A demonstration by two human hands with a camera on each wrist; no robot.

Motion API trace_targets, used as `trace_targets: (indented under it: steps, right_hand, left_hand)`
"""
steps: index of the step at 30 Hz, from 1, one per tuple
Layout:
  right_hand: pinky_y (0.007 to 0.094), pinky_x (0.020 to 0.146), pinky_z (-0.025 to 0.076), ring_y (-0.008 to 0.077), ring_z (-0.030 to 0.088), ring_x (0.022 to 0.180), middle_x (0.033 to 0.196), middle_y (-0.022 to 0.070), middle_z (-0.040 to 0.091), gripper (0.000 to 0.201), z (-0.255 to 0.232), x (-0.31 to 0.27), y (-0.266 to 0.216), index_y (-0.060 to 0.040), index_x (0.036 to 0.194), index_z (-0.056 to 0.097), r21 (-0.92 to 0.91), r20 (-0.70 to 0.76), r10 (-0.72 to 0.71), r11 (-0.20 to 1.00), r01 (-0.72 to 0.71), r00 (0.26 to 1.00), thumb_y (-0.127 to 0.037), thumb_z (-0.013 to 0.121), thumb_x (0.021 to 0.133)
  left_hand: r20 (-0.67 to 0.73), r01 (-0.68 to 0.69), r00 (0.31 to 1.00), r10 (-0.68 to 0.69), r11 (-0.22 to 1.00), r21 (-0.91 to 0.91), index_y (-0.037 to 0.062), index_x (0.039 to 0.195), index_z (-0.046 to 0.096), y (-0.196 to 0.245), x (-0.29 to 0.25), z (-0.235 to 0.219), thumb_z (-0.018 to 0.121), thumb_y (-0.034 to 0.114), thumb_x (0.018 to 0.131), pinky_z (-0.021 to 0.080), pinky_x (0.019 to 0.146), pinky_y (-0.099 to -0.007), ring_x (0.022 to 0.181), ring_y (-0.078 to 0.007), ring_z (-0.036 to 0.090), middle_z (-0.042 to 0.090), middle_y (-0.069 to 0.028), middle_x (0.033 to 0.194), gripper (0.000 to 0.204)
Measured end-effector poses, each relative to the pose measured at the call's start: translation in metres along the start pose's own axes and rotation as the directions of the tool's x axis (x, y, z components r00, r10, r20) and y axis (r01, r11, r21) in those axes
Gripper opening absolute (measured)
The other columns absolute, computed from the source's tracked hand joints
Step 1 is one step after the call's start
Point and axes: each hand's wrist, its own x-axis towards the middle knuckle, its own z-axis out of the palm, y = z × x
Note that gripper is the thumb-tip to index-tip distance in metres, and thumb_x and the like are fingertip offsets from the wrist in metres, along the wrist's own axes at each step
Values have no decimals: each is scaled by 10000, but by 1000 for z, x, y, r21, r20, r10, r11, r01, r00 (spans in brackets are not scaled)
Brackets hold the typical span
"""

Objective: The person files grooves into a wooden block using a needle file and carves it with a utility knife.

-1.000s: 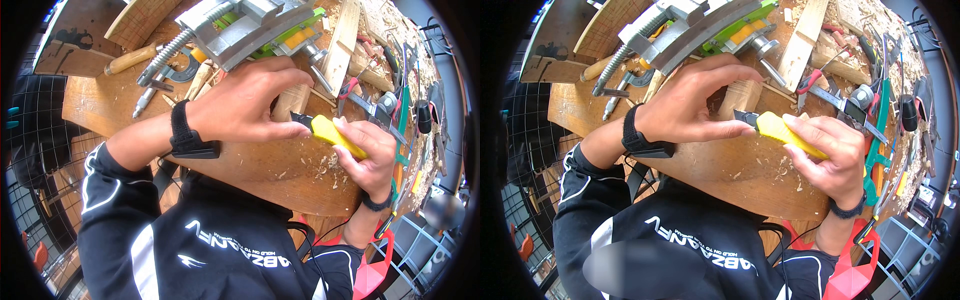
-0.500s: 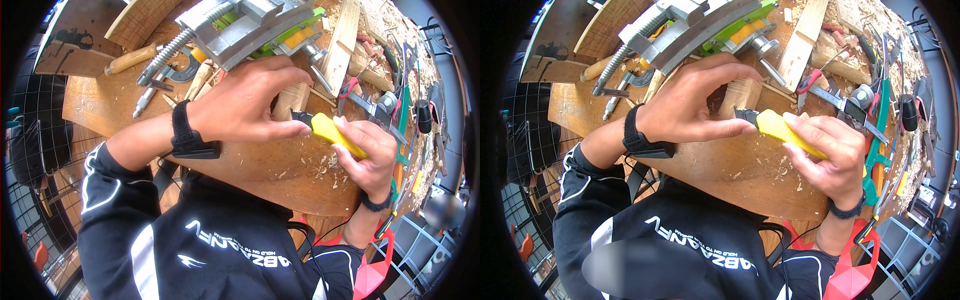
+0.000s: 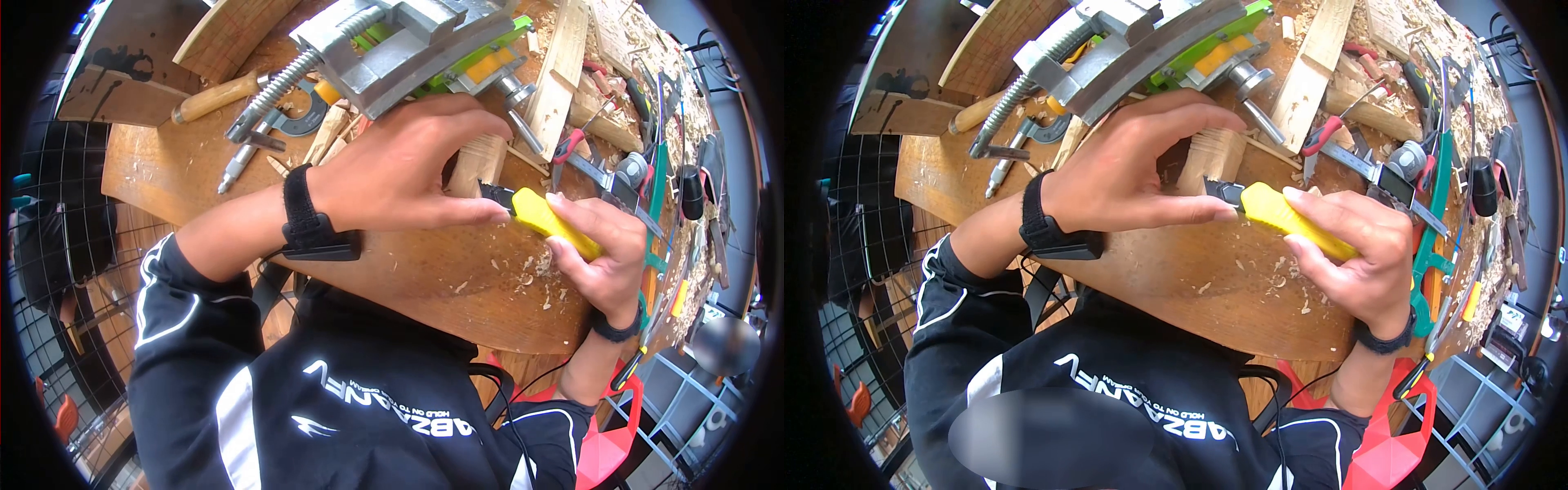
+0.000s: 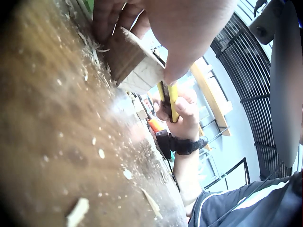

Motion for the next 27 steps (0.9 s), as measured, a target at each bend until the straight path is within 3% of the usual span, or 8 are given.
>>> trace_targets:
  steps: [13, 19, 22, 27]
  right_hand:
    - [313, 689, 556, 251, 730, 763, 920, 188, 753, 426, -2, 0, 1, -11, 1186, 757, 52, 40, 7, 999, -9, 999, -6, 786, 761]
    - [326, 714, 564, 269, 732, 800, 952, 186, 758, 432, 0, 0, 2, -17, 1188, 759, 40, 21, -27, 999, 26, 999, -11, 811, 759]
    - [336, 726, 567, 277, 731, 815, 959, 176, 759, 451, 2, 0, 1, -24, 1191, 760, -8, -2, -41, 999, 41, 999, -20, 832, 745]
    - [346, 727, 564, 279, 723, 806, 946, 164, 754, 466, 3, 0, -2, -30, 1192, 761, -48, -24, -39, 998, 37, 999, -26, 843, 732]
  left_hand:
    - [-8, -41, 999, 41, 999, 9, 3, 1278, 637, -1, 1, 1, 902, 350, 774, 524, 928, -385, 1080, -326, 670, 665, -181, 1194, 667]
    - [13, -2, 1000, 3, 1000, -22, -1, 1264, 648, 1, 1, -2, 874, 327, 795, 536, 790, -347, 953, -276, 676, 665, -162, 1136, 615]
    - [-24, -62, 998, 62, 998, 15, -2, 1266, 647, -3, 1, 1, 868, 335, 796, 527, 715, -332, 874, -252, 663, 662, -150, 1112, 619]
    - [14, 20, 1000, -20, 1000, 1, 6, 1272, 642, 3, 1, -3, 868, 344, 798, 505, 621, -305, 794, -211, 645, 657, -141, 1101, 625]
